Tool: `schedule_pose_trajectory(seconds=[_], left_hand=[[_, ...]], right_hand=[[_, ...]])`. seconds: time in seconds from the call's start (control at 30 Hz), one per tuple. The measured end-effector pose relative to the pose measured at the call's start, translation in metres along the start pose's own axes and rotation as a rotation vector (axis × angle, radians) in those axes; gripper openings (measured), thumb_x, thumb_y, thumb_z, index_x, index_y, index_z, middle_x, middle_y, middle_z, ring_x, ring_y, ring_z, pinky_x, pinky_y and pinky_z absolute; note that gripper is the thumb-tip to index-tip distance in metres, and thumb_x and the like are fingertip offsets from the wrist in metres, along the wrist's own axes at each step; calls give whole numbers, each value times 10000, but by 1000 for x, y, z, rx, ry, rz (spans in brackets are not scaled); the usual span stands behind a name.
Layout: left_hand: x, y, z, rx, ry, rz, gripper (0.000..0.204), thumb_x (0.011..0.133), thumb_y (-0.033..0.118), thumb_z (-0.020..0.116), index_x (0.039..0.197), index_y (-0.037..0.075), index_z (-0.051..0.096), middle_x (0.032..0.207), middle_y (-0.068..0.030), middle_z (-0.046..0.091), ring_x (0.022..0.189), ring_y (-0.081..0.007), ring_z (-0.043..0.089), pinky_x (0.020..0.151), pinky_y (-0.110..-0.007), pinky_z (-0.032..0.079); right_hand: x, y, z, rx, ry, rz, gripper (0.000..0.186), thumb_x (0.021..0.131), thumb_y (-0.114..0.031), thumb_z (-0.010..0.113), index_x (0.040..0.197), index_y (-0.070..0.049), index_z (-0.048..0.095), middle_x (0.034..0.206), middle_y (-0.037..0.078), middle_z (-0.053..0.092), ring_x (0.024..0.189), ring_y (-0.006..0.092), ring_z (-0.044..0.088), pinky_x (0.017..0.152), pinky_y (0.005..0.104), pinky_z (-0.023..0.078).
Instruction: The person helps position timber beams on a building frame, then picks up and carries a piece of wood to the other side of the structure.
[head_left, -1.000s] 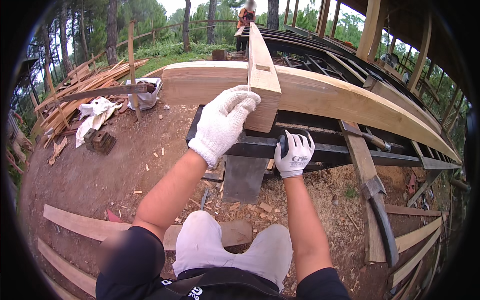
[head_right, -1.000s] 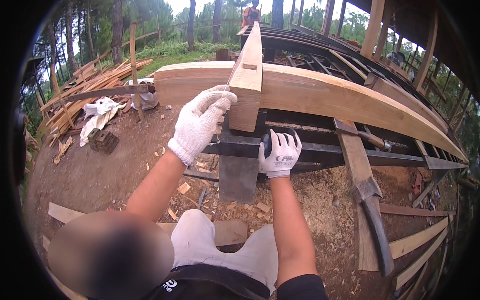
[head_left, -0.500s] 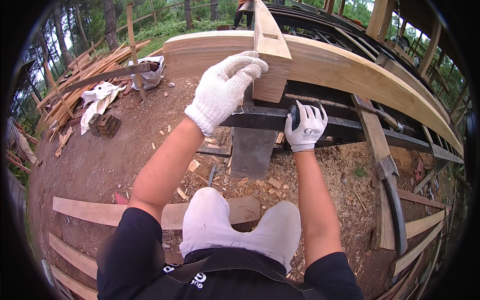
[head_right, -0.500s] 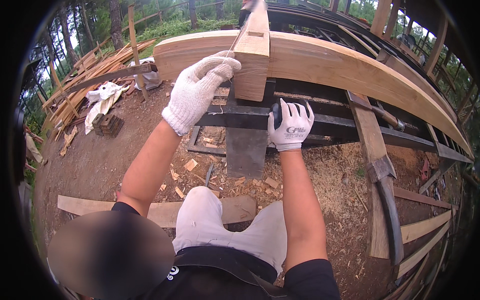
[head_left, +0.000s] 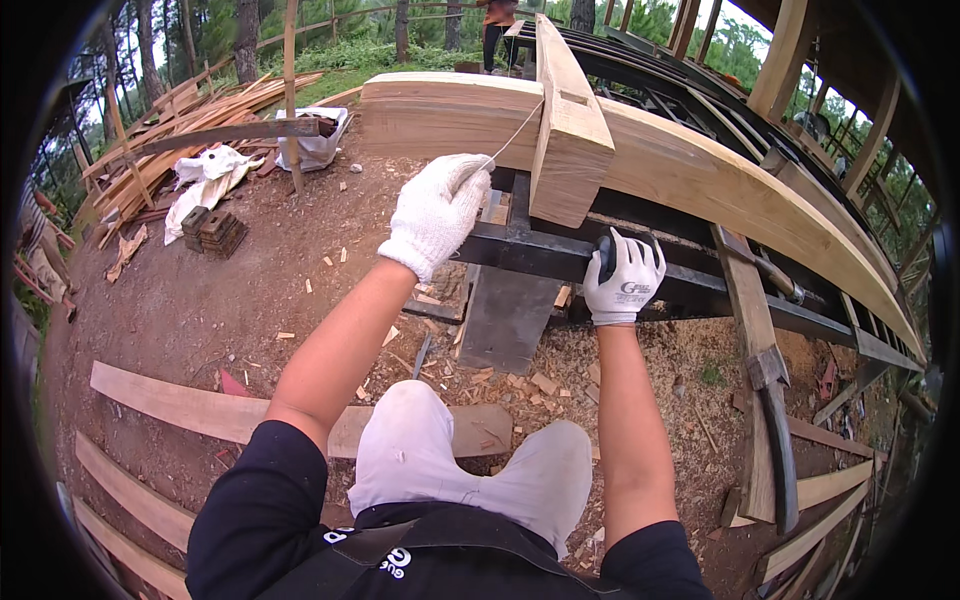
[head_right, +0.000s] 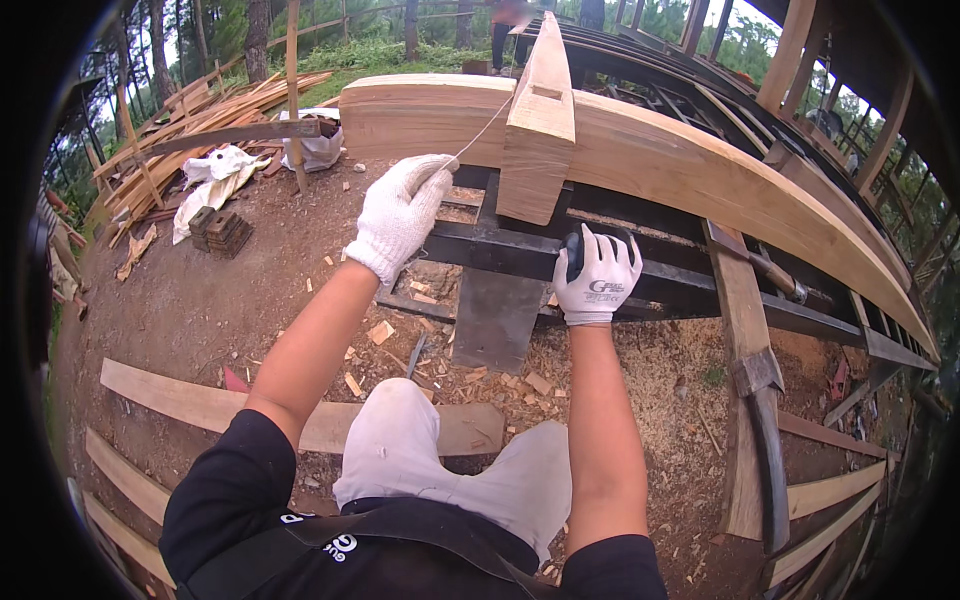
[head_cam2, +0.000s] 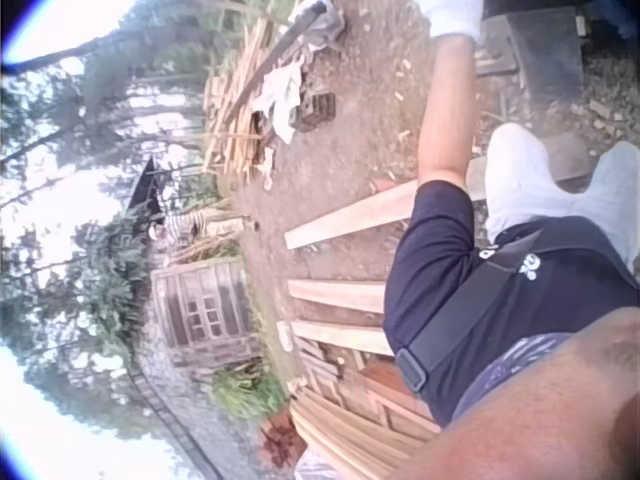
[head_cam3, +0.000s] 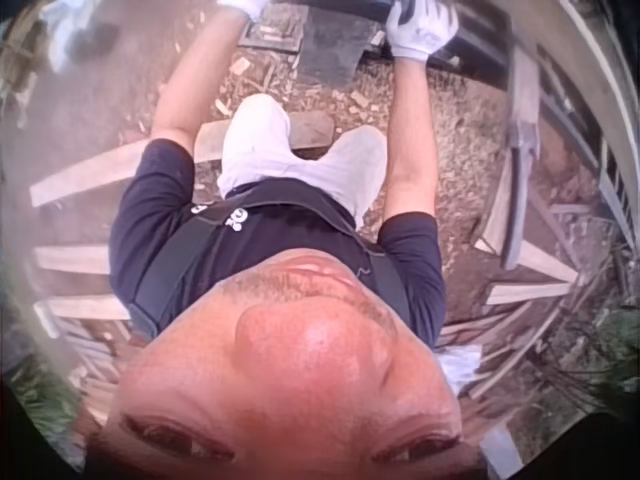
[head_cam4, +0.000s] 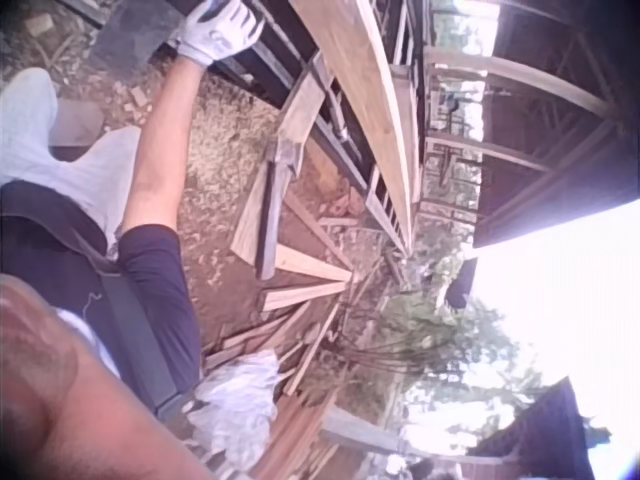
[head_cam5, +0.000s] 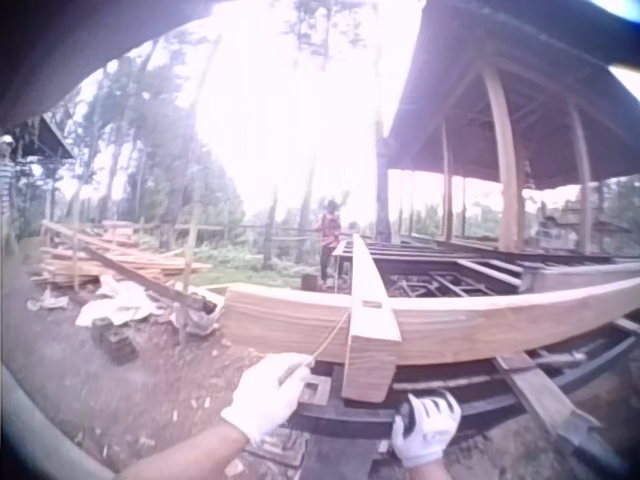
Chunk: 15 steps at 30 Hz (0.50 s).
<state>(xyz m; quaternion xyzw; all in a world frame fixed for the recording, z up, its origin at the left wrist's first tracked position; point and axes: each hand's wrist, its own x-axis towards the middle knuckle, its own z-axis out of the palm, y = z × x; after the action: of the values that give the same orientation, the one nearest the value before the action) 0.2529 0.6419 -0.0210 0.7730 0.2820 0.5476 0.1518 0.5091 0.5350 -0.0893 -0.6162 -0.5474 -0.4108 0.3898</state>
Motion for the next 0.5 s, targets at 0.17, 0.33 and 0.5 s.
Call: schedule_pose_trajectory(seconds=[0.17, 0.33, 0.5], left_hand=[[1, 20, 6, 417, -217, -1, 316, 963, 340, 556, 1029, 87, 733, 1002, -181, 727, 943, -368, 690, 874, -453, 532], [1, 16, 13, 442, -315, -13, 336, 964, 372, 553, 999, 90, 732, 969, -181, 723, 891, -365, 688, 830, -461, 536], [21, 30, -39, -601, -263, -458, 237, 1015, 183, 592, 1059, -22, 703, 843, -48, 680, 742, -114, 634, 713, -242, 524]], right_hand=[[-4, 5, -3, -27, -31, 13, 437, 733, -291, 720, 1136, -121, 712, 999, 65, 690, 1029, 272, 619, 1113, 500, 358], [-3, 13, -11, -54, -35, 17, 431, 744, -294, 718, 1135, -113, 711, 991, 70, 691, 1033, 279, 623, 1108, 498, 361], [8, -14, -4, 75, -52, 54, 365, 769, -297, 705, 1079, -102, 705, 937, 71, 673, 978, 267, 627, 1075, 485, 383]])
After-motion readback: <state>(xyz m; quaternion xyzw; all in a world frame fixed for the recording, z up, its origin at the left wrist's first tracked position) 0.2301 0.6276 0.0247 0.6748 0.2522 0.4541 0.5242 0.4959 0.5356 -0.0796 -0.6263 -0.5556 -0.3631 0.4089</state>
